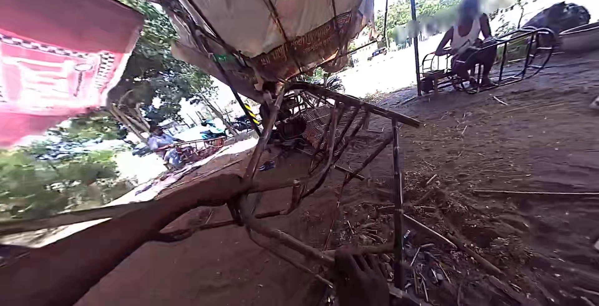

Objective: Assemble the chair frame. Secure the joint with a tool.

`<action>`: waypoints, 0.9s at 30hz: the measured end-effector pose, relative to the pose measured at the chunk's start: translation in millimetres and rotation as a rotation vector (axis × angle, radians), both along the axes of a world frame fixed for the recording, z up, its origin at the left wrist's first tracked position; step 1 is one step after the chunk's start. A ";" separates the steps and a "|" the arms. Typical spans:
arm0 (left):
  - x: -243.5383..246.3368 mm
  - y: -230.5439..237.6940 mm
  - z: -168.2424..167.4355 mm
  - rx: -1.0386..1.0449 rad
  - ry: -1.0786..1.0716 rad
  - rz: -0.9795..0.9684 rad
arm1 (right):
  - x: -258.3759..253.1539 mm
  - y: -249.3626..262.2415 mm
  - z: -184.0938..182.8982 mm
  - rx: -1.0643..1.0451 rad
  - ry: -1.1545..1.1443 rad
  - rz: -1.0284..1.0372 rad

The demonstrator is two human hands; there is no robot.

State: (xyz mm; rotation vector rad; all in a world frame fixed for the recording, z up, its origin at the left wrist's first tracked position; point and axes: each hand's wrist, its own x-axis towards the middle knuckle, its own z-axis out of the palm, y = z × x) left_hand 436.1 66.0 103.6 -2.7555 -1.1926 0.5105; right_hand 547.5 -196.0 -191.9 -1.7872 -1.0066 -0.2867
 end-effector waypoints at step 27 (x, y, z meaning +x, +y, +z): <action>192.4 -46.9 31.7 0.734 0.178 -1.173 | 331.2 -208.4 88.3 0.241 0.236 -0.412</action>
